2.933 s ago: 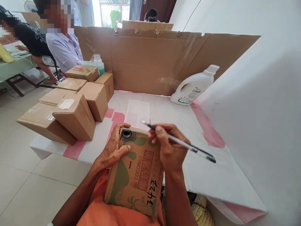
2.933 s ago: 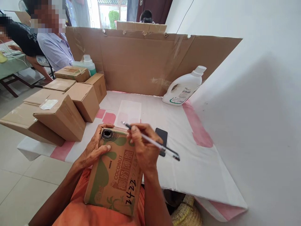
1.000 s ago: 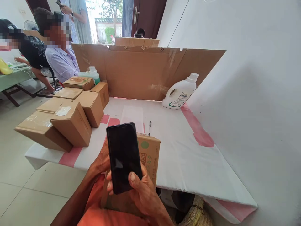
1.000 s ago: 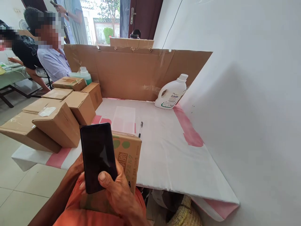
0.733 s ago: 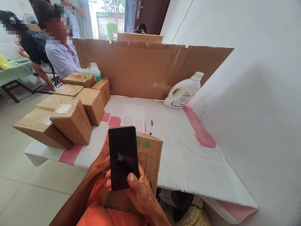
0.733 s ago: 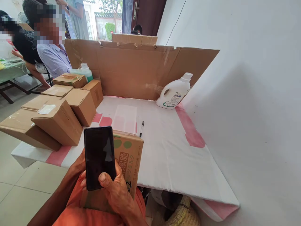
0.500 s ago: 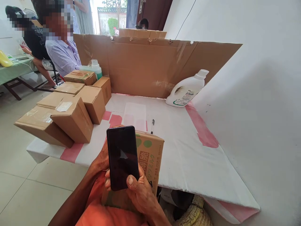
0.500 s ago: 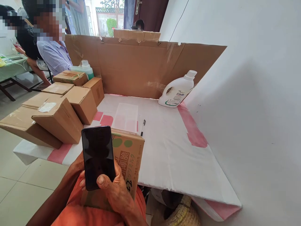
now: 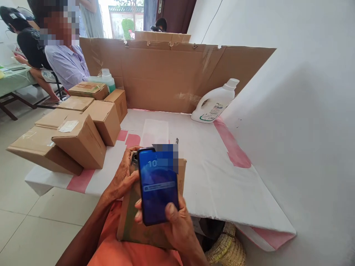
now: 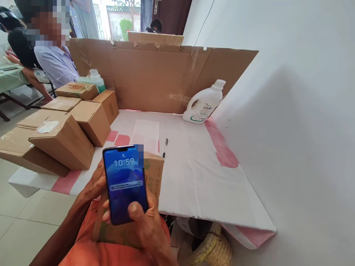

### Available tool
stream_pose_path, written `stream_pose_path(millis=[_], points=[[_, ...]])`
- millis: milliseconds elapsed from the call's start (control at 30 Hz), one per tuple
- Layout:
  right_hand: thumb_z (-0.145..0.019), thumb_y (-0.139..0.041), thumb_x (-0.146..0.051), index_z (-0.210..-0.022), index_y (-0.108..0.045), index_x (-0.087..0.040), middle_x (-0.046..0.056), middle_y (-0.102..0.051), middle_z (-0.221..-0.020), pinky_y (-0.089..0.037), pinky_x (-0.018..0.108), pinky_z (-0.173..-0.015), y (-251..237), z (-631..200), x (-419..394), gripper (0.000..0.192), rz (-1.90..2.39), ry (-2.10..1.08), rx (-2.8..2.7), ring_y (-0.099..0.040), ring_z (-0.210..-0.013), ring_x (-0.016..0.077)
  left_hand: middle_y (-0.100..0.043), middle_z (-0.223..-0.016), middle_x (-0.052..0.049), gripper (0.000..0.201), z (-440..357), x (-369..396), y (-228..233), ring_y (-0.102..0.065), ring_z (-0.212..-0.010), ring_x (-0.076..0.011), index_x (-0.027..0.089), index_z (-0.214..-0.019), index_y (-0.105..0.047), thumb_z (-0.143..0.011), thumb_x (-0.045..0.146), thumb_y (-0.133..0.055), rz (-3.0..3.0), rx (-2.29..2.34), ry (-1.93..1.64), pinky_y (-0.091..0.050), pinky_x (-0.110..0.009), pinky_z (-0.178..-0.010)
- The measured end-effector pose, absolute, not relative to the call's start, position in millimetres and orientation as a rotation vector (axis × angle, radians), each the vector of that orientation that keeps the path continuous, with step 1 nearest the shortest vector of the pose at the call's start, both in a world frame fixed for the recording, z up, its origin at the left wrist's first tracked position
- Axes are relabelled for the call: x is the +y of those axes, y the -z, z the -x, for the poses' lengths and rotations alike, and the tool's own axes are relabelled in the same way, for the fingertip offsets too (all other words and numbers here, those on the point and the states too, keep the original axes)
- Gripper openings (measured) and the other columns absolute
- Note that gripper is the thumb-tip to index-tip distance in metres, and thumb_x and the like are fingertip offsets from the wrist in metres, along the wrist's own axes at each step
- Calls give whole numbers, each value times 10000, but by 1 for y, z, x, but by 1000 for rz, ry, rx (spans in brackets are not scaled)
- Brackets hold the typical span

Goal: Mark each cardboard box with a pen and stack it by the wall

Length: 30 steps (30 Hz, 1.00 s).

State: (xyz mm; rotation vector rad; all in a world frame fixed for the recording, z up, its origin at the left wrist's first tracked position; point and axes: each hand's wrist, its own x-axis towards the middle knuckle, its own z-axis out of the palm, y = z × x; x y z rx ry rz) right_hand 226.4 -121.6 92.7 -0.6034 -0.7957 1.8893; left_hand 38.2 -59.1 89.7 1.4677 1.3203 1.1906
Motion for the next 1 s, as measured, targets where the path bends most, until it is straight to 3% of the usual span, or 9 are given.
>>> stream_pose_path(millis=[133,267,333,433,633,767,900,1000], points=[[-856,-733,-757,-931,-727,-179,98,-792,-776,-625,333,-537,-101,-267,-93,583,913,-1483,-684,-741,-580,225,-614,-1227,-70,594,-41,-54,-102,-618,-1091,-270,243,-1383,-478,-824,369,-636,-1463,1252,-1181,-532,-410,-953],[-692,-891,-705,-820,-648,-196,-29,-616,-618,-444,227,-400,-67,-317,-45,579,1231,-1073,-651,-543,-472,123,-612,-1191,-67,593,-39,-53,-102,-616,-1077,-265,226,-1363,-476,-810,371,-633,-1445,1260,-1175,-522,-410,-956],[-648,-843,-787,-683,-560,-218,-55,-506,-537,-370,237,-377,-36,-337,-24,637,1400,-1012,-708,-438,-440,105,-612,-1190,-68,590,-36,-51,-100,-622,-1073,-266,225,-1365,-474,-821,384,-634,-1435,1278,-1162,-527,-409,-947],[-649,-728,-866,-633,-494,-253,-48,-470,-506,-388,282,-400,5,-356,-5,657,1616,-981,-807,-433,-452,133,-612,-1209,-78,568,-28,-45,-94,-625,-1107,-279,220,-1346,-480,-841,427,-637,-1424,1337,-1153,-527,-414,-958],[-779,-610,-784,-702,-554,-249,6,-558,-510,-430,336,-483,36,-370,3,544,1847,-883,-920,-539,-471,210,-638,-1263,-104,591,-17,-25,-79,-625,-1187,-328,218,-1329,-488,-836,502,-646,-1385,1463,-1110,-511,-462,-1027],[-779,-653,-664,-743,-601,-238,97,-665,-703,-511,409,-722,33,-378,0,430,1980,-697,-1041,-674,-771,321,-661,-1281,-107,573,-16,-7,-67,-642,-1194,-324,216,-1345,-504,-855,483,-634,-1332,1476,-1078,-520,-453,-1038],[-800,-649,-551,-998,-714,-152,221,-693,-1063,-510,509,-901,23,-389,-14,450,2074,-488,-1205,-671,-997,390,-668,-1333,-107,573,-9,7,-43,-636,-1242,-305,226,-1376,-534,-977,635,-496,-1256,1386,-1134,-504,-439,-1077],[-764,-740,-509,-1219,-724,-164,181,-683,-1171,-554,473,-855,15,-384,-37,572,1922,-665,-1497,-682,-948,334,-677,-1374,-122,662,-3,6,-19,-608,-1326,-297,214,-1397,-570,-1022,719,-365,-1259,1361,-1247,-468,-448,-1157]])
